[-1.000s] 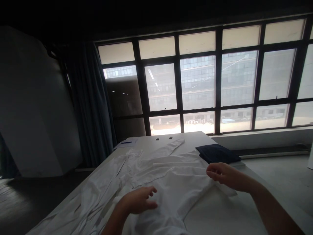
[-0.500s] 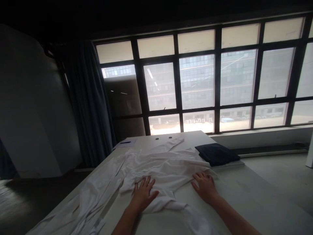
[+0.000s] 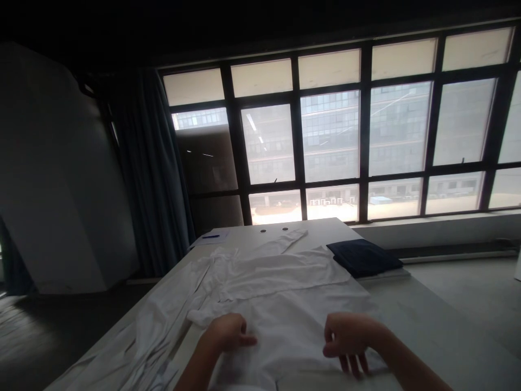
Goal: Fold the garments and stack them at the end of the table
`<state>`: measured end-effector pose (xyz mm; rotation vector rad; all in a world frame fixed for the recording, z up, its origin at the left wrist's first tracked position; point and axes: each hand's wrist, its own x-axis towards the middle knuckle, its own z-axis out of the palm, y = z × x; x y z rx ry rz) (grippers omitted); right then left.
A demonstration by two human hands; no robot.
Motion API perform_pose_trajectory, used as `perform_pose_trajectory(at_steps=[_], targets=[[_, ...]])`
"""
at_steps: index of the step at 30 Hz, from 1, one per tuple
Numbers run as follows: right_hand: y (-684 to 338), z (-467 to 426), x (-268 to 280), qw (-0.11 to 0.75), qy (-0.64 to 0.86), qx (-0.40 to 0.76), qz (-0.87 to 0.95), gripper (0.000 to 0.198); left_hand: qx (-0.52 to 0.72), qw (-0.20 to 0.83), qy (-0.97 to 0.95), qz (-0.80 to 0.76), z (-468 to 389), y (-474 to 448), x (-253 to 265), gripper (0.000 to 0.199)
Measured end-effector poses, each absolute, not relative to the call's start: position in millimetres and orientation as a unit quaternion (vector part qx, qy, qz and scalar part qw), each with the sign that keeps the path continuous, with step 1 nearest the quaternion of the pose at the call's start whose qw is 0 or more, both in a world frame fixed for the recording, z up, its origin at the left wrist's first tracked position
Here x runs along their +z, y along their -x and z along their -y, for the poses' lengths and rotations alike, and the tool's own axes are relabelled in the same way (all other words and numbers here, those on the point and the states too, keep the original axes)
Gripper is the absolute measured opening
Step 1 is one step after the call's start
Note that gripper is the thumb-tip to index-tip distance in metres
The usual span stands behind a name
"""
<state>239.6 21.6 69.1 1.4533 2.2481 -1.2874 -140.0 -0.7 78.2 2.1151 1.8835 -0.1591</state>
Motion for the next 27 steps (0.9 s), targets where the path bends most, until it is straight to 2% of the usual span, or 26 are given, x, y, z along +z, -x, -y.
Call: perform_pose_trajectory(at_steps=[1,2,4,6,9,12,18,27], targets=[[-237.0,-21.0,72.8,0.066,-0.471,-0.46,-0.749,0.029,-0.047,0.142,-0.737,-0.66,2.0,137.3,82.2,0.048],[-234.3,-22.1,74.8,0.014,-0.471,-0.442,-0.763,0.032,-0.035,0.128,-0.739,-0.66,2.9,132.8,84.0,0.047],[-229.2,-28.4,71.2,-0.124,-0.493,-0.291,-0.811,0.037,0.0,0.1,-0.754,-0.649,3.1,120.1,80.2,0.047],[-226.2,-37.3,56.1,-0.185,-0.519,-0.144,-0.822,0.046,0.037,0.077,-0.778,-0.622,0.9,106.8,67.0,0.057],[-226.8,-49.2,22.1,-0.136,-0.566,-0.08,-0.809,0.07,0.067,0.069,-0.807,-0.582,-6.0,96.5,38.7,0.068],[-230.8,-54.7,-2.4,-0.097,-0.577,-0.084,-0.806,0.08,0.074,0.064,-0.803,-0.588,-12.8,100.1,16.2,0.068],[-249.6,-50.0,-12.0,-0.103,-0.566,-0.062,-0.816,0.075,0.076,0.025,-0.807,-0.585,-8.5,136.1,2.3,0.06],[-350.8,-31.3,-48.3,-0.144,-0.614,0.001,-0.776,0.065,0.085,-0.031,-0.777,-0.623,22.8,217.1,-13.5,0.058]])
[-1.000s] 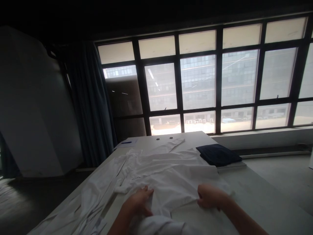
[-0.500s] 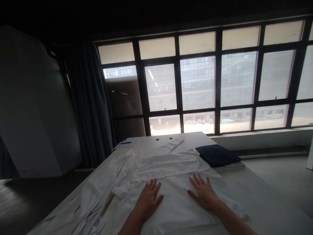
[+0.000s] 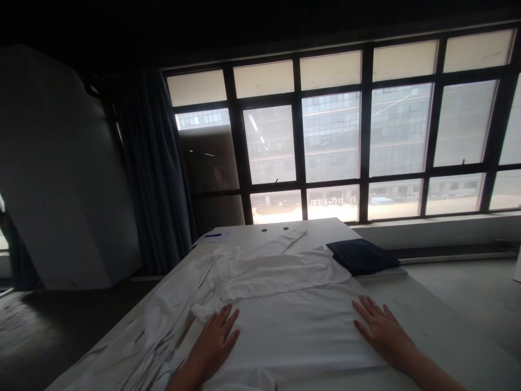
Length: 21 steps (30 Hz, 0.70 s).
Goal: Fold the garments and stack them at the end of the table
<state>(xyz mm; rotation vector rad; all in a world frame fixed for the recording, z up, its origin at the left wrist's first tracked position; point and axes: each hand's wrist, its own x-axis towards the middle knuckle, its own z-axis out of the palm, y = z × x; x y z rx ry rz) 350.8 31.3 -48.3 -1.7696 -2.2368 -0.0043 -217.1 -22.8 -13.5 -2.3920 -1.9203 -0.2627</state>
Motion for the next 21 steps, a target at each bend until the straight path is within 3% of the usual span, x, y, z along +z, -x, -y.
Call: perform_pose_trajectory(at_steps=[7,11,14,18,21], targets=[[-382.3,-12.5,-60.6,0.135,0.619,0.005,0.774,0.062,-0.096,0.062,0.758,0.642,30.0,207.3,-0.6,0.053],[-374.2,-9.1,-52.1,0.145,0.651,-0.046,0.743,0.06,-0.107,0.106,0.743,0.652,44.4,193.4,20.1,0.048],[-366.0,-4.5,-39.6,0.173,0.644,-0.077,0.742,0.052,-0.108,0.068,0.771,0.624,58.7,184.1,23.6,0.041],[-352.7,7.4,-25.9,0.201,0.579,-0.004,0.791,0.045,-0.062,-0.006,0.774,0.63,67.5,182.6,10.3,0.061],[-342.7,13.1,-24.9,0.198,0.555,0.062,0.806,0.058,-0.036,-0.028,0.78,0.624,62.7,189.0,2.8,0.074]])
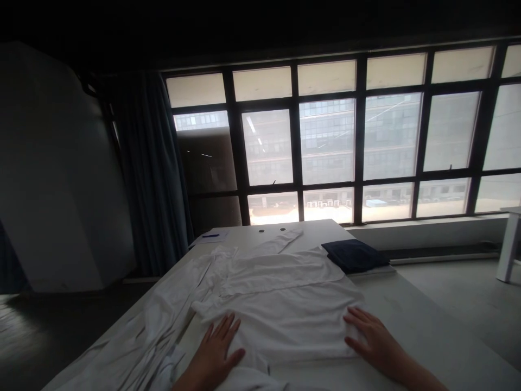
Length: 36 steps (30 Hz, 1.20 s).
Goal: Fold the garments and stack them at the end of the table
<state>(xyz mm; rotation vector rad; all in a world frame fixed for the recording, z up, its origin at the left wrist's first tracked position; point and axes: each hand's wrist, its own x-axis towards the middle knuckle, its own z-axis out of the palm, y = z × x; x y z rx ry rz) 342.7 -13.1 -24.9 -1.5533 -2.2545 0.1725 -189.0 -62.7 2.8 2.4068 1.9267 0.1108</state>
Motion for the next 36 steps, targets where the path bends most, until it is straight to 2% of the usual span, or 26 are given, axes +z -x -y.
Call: perform_pose_trajectory(at_steps=[3,7,11,15,18,21,23,26,28,29,33,36], targets=[[-336.1,6.1,-25.1,0.175,0.555,0.076,0.81,0.07,0.041,0.025,-0.79,-0.611,51.1,196.1,3.0,0.074],[-328.1,-22.1,-19.5,0.163,0.547,0.077,0.817,0.072,0.064,0.014,-0.787,-0.613,30.2,201.1,4.8,0.071],[-320.4,-46.5,-17.5,0.196,0.543,0.078,0.812,0.072,0.145,-0.033,-0.782,-0.605,14.0,202.1,4.0,0.063],[-316.3,-46.2,-13.5,0.247,0.537,0.045,0.806,0.056,0.22,-0.084,-0.799,-0.553,23.9,189.9,21.7,0.032],[-306.9,-31.7,2.0,0.254,0.506,0.043,0.823,0.033,0.2,-0.054,-0.838,-0.505,47.3,164.8,45.0,0.032],[-286.0,-10.8,24.9,0.212,0.486,0.103,0.842,0.04,0.161,0.007,-0.87,-0.466,66.4,134.3,57.5,0.025],[-268.3,5.5,38.8,0.157,0.479,0.167,0.847,0.044,0.141,0.042,-0.876,-0.46,70.7,118.8,55.8,0.028],[-245.1,30.2,52.5,0.026,0.446,0.273,0.852,0.033,0.127,0.058,-0.869,-0.474,66.4,109.3,45.4,0.041],[-235.9,42.5,57.1,-0.048,0.43,0.282,0.857,0.026,0.123,0.044,-0.867,-0.48,60.5,111.4,38.8,0.039],[-233.6,46.0,58.8,-0.058,0.429,0.265,0.862,0.024,0.124,0.032,-0.867,-0.482,57.5,114.2,36.2,0.037],[-235.4,41.0,71.1,0.046,0.459,0.161,0.872,0.014,0.17,-0.056,-0.857,-0.484,46.6,130.8,30.4,0.028],[-241.5,30.7,93.6,0.105,0.523,0.08,0.842,0.02,0.234,-0.121,-0.843,-0.469,41.7,141.9,30.5,0.021]])
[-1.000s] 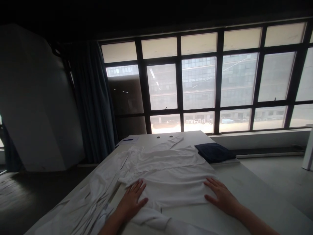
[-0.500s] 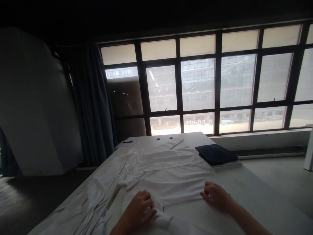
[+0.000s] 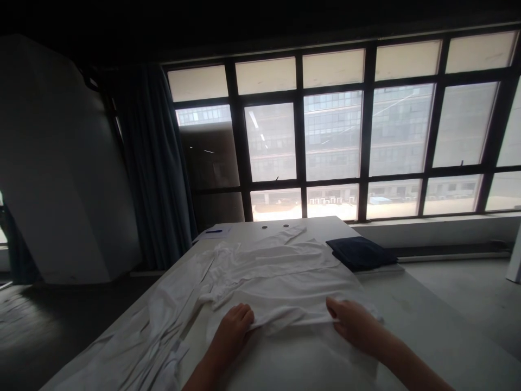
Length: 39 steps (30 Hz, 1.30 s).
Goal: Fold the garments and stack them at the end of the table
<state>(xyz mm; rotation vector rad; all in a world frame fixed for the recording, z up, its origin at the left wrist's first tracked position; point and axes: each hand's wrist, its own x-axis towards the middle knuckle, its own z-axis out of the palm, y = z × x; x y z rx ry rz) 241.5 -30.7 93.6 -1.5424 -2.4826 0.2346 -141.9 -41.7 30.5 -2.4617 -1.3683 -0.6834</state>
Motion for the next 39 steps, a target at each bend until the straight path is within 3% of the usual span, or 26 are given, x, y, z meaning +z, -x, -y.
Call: perform_pose_trajectory(at_steps=[3,5,6,10,15,19,28,34,39], targets=[[-250.7,33.4,120.7,0.158,0.528,0.014,0.835,0.021,-0.271,0.145,0.832,0.462,43.9,144.6,34.6,0.017],[-260.1,40.9,131.7,0.168,0.499,0.034,0.85,0.013,-0.259,0.135,0.839,0.459,49.5,141.2,38.6,0.016],[-265.6,44.2,133.1,0.153,0.487,0.076,0.857,0.008,-0.24,0.123,0.848,0.456,52.8,138.4,40.8,0.016],[-284.3,38.7,110.4,0.063,0.479,0.23,0.845,0.028,-0.158,0.064,0.881,0.442,62.2,127.9,48.3,0.025],[-289.5,2.9,61.3,0.08,0.557,0.139,0.815,0.039,-0.136,0.03,0.876,0.461,62.4,127.6,51.1,0.024],[-296.6,-9.7,47.0,0.061,0.548,0.149,0.821,0.022,-0.124,0.014,0.863,0.489,60.4,134.6,47.3,0.022],[-305.5,2.3,57.3,-0.048,0.601,0.18,0.777,0.027,-0.092,-0.027,0.811,0.578,48.7,160.7,43.9,0.052],[-304.0,-3.7,66.9,0.05,0.551,0.169,0.816,0.006,-0.147,-0.067,0.787,0.596,44.9,186.1,30.4,0.068],[-316.1,-15.3,91.6,0.215,0.551,0.122,0.797,0.019,-0.169,-0.098,0.768,0.61,44.4,200.3,30.4,0.068]])
